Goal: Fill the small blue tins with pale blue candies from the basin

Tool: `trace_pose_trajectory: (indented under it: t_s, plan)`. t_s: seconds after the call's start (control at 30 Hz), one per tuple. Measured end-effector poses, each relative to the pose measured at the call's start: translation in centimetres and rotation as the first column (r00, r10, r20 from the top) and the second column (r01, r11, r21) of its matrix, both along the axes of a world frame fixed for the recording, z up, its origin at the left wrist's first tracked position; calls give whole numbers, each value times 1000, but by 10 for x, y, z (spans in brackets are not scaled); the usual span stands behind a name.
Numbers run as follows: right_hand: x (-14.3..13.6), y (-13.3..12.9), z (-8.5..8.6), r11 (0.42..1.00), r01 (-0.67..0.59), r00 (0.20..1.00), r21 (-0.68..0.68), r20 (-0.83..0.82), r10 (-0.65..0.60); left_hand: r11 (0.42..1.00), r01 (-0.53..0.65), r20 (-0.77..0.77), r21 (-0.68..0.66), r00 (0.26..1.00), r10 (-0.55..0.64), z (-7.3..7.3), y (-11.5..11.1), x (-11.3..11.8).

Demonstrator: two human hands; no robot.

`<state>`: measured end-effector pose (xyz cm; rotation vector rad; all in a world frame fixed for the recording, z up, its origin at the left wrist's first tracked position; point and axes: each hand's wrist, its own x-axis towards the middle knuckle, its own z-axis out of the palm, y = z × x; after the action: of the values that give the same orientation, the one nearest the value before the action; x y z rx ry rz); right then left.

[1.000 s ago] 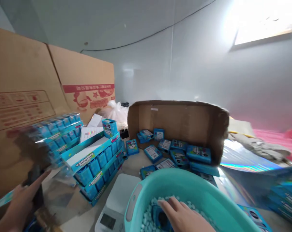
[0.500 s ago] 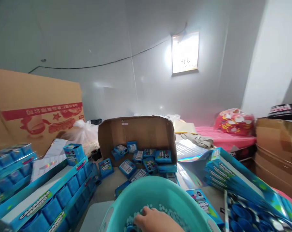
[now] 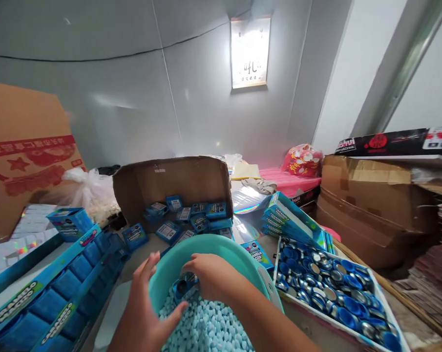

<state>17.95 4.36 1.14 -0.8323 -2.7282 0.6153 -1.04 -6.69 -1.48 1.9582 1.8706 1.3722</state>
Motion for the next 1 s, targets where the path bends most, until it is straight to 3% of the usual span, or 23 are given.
trace_pose_trajectory:
  t_s: [0.07, 0.13, 0.2, 0.3, 0.37, 0.47, 0.6, 0.77, 1.0]
  plan:
    - [1, 4, 1, 1000, -6, 998, -2, -62, 6, 957, 109, 132, -270, 988, -75, 1, 28, 9]
    - [2, 8, 3, 999, 6, 988, -34, -152, -11, 859, 273, 335, -433, 934, -128, 1, 46, 7]
    - [1, 12, 5, 996, 27, 966, -88, -252, -49, 807, 344, 403, -479, 903, -146, -1, 52, 0]
    - [-7, 18, 7, 966, 84, 928, -244, -334, -166, 803, 298, 302, -516, 941, -156, -5, 50, -8]
    - [-10, 22, 9, 932, 121, 912, -343, -333, -241, 787, 321, 321, -526, 933, -165, -6, 48, -10]
    - [-6, 24, 12, 932, 255, 928, -258, -207, -311, 803, 322, 402, -502, 908, -113, -7, 47, -8]
    - [18, 17, 7, 912, 404, 903, -64, 190, -387, 918, 218, 520, -332, 854, -15, -3, 43, -8]
    - [38, -17, -11, 886, 430, 816, -172, 495, -300, 928, 116, 598, -353, 791, 129, 3, 37, -13]
    - [30, -43, -13, 813, 515, 738, -270, 623, -260, 923, 153, 609, -352, 787, 102, -9, 38, -21]
